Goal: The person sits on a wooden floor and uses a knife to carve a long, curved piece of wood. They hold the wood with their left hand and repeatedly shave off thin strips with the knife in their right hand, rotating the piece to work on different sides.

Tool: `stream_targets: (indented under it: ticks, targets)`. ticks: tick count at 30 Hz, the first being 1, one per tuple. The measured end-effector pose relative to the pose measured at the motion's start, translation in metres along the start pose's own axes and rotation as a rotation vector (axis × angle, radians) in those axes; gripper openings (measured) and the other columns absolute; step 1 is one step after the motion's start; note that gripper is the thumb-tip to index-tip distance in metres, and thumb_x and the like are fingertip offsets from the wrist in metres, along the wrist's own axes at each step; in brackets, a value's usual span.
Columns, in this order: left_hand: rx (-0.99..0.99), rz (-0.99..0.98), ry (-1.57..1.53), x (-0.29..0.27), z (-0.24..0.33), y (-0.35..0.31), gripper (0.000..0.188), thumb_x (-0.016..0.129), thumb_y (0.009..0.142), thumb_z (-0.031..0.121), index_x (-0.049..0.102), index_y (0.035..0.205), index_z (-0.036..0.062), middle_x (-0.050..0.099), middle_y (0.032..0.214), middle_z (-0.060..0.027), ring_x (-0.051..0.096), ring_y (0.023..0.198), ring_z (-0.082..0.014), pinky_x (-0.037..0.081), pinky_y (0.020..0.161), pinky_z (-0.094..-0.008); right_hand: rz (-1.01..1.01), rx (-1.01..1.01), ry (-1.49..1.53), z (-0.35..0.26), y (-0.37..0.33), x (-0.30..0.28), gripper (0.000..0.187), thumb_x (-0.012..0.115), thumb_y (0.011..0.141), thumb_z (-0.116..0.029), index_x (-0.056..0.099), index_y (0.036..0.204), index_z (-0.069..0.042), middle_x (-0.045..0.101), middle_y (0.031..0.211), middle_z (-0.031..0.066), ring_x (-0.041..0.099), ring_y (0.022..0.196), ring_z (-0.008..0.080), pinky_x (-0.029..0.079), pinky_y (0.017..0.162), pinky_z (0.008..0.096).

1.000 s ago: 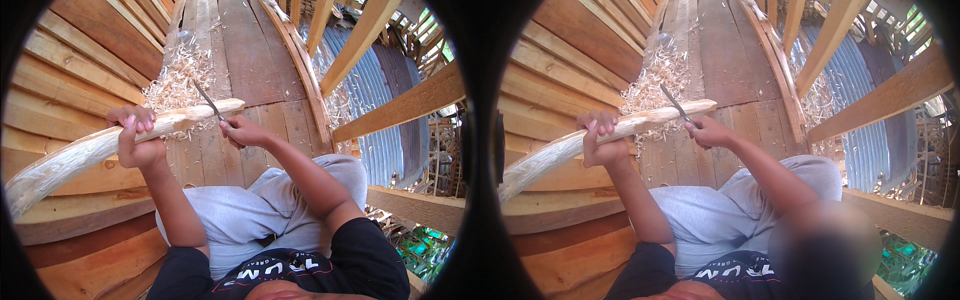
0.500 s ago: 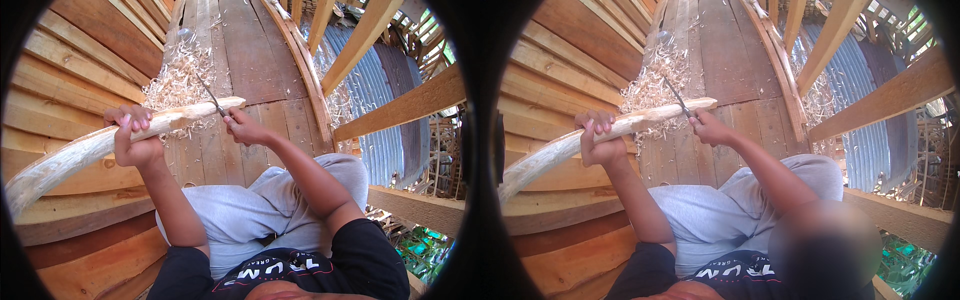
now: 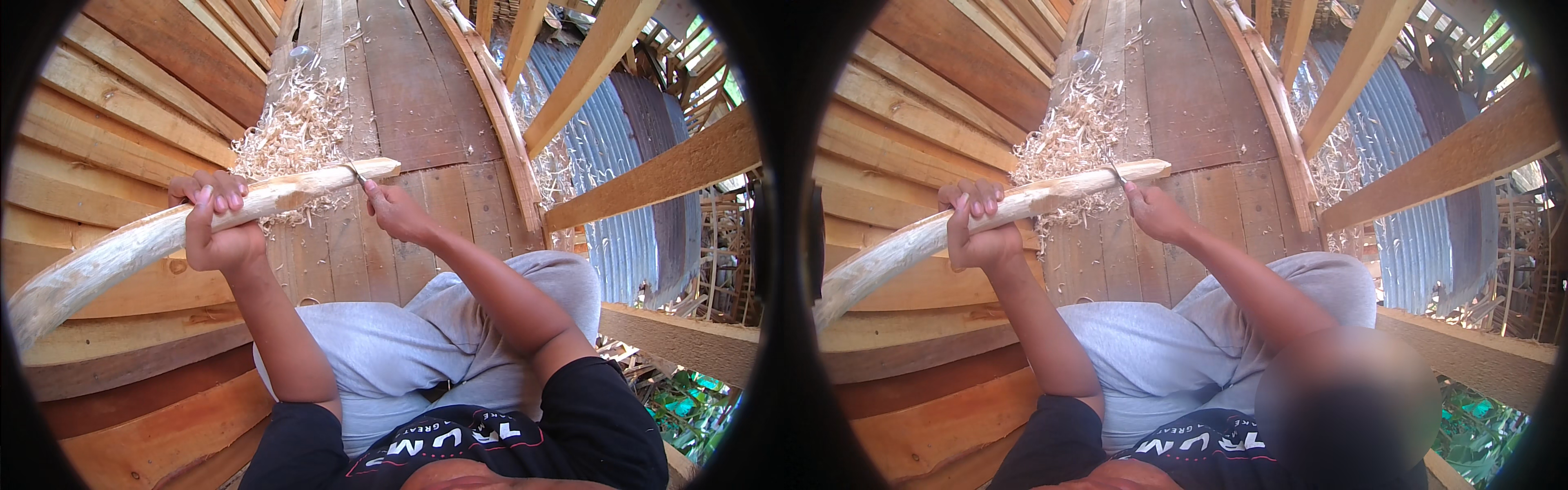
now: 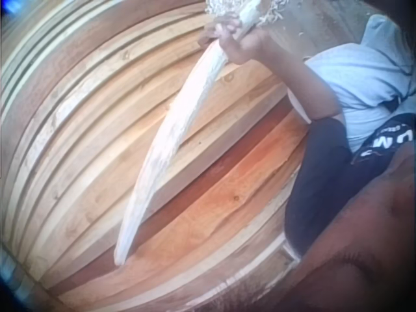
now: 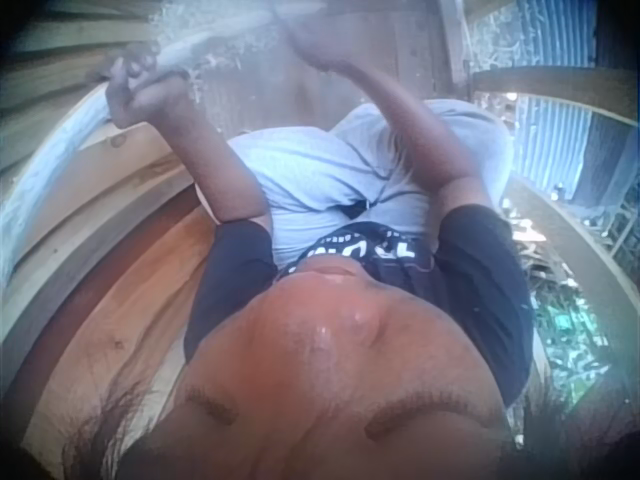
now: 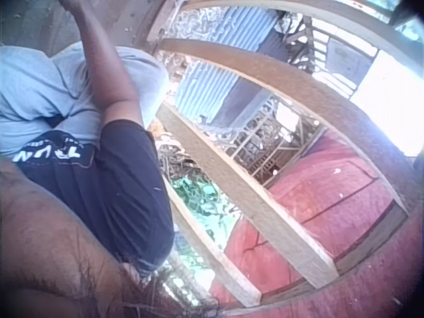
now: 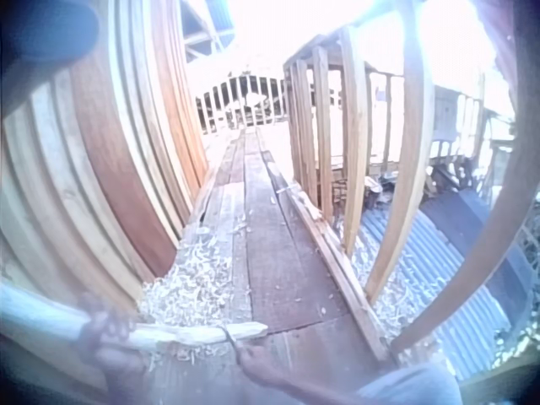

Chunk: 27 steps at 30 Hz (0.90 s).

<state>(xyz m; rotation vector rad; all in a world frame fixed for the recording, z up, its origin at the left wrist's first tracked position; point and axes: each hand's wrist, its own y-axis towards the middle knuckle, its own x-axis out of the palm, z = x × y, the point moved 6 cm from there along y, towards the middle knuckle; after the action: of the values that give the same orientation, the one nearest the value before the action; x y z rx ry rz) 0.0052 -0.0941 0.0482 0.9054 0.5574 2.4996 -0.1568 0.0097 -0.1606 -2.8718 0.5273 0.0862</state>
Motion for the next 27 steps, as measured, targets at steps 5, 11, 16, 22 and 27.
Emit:
stream_targets:
  ticks: [5,11,16,22,27]
  targets:
    - [-0.002,0.005,0.01,0.005,0.0,-0.003,0.014,0.052,0.072,0.009,0.039,0.071,0.0134,0.039,0.06,0.0006,0.041,0.055,-0.0112,0.036,0.062,-0.0294,0.071,-0.041,-0.222,0.002,0.0,-0.011,0.06,0.033,0.102,-0.043,0.051,0.069,0.004,0.046,0.057,0.0153,0.044,0.055,0.0233,0.038,0.059,0.042]
    - [0.016,0.077,0.025,0.004,0.001,-0.008,0.014,0.052,0.071,0.008,0.039,0.07,0.0138,0.037,0.06,0.0007,0.04,0.055,-0.0114,0.036,0.062,-0.0297,0.032,-0.131,-0.35,-0.043,-0.019,0.003,0.06,0.036,0.1,-0.042,0.058,0.074,0.006,0.059,0.07,0.0274,0.061,0.072,0.0411,0.044,0.069,0.0495]
    - [0.005,0.1,0.0,0.001,-0.003,-0.006,0.014,0.051,0.071,0.006,0.039,0.072,0.0136,0.038,0.06,0.0005,0.041,0.055,-0.0119,0.037,0.061,-0.0301,0.024,0.071,-0.412,0.012,0.006,-0.038,0.06,0.035,0.101,-0.042,0.06,0.077,0.007,0.062,0.077,0.0293,0.061,0.077,0.0443,0.045,0.071,0.0499]
    - [0.042,0.097,-0.012,0.006,-0.001,-0.011,0.014,0.051,0.072,0.005,0.04,0.078,0.0114,0.039,0.059,-0.0013,0.041,0.053,-0.0132,0.039,0.06,-0.0303,-0.028,-0.014,-0.406,-0.041,-0.017,-0.004,0.063,0.034,0.1,-0.045,0.062,0.082,0.009,0.063,0.082,0.0299,0.063,0.083,0.043,0.046,0.075,0.0485]
    - [0.022,0.069,-0.044,0.01,-0.007,-0.011,0.014,0.05,0.073,0.004,0.04,0.079,0.011,0.038,0.059,-0.0016,0.041,0.053,-0.0132,0.039,0.061,-0.0305,0.067,0.088,-0.389,0.028,0.012,-0.043,0.063,0.034,0.1,-0.044,0.063,0.086,0.009,0.064,0.087,0.0305,0.062,0.087,0.0449,0.046,0.078,0.0488]
